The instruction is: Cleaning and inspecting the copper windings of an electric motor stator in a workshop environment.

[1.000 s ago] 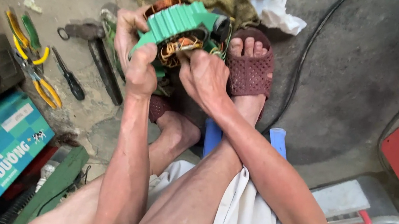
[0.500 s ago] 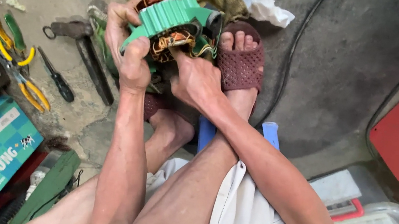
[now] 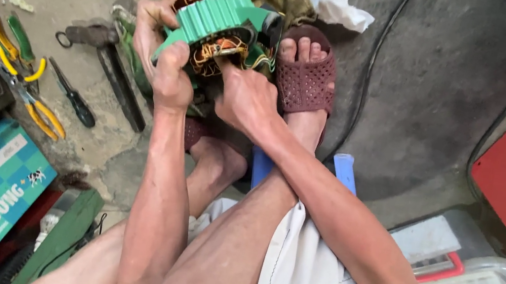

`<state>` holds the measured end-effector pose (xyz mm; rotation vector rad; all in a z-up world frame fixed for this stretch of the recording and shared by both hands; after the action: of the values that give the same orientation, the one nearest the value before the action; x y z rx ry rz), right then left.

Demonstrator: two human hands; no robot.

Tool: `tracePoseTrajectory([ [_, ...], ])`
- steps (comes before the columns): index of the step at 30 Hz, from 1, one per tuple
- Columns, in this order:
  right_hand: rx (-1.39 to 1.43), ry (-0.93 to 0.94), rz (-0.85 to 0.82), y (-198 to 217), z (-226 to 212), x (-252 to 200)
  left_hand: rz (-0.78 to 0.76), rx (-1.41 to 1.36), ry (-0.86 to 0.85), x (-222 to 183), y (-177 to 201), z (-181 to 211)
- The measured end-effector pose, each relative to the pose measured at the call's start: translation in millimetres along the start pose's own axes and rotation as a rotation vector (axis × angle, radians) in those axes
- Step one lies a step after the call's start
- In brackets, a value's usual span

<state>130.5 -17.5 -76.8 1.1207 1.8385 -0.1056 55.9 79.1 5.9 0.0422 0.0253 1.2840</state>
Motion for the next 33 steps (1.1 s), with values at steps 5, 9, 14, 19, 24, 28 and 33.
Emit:
tracePoseTrajectory([
  [5, -0.072, -0.017, -0.01, -3, 10, -12, 0.008, 0.097, 0.008, 4, 2, 2],
  [9, -0.127, 0.005, 0.089, -9, 8, 12, 0.13, 0.003, 0.072, -10, 21, -33],
  [14, -0.337, 0.066, 0.21, -13, 4, -7, 0.128, 0.038, 0.043, -15, 21, -17],
  [19, -0.457, 0.121, 0.315, -24, 12, 15, 0.127, 0.017, 0.065, -17, 21, -14],
  [24, -0.602, 0.12, 0.321, -32, 19, 3, 0.09, -0.035, 0.071, -14, 20, -11],
  [28, -0.532, 0.177, 0.393, -25, 9, 18, 0.09, -0.007, 0.06, -15, 22, -10],
  [33, -0.43, 0.108, 0.18, -8, 5, -2, 0.112, 0.075, 0.076, -14, 25, -6],
])
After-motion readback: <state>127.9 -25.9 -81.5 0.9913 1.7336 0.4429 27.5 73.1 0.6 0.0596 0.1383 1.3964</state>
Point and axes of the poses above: each hand's wrist, its own x-axis towards the middle knuckle, its own y-axis out of the back of the hand, z = x × y, the point moved 9 cm from there along x, towards the middle knuckle, and after that the axes turned 2 degrees about -z, right-handed, at the moved point
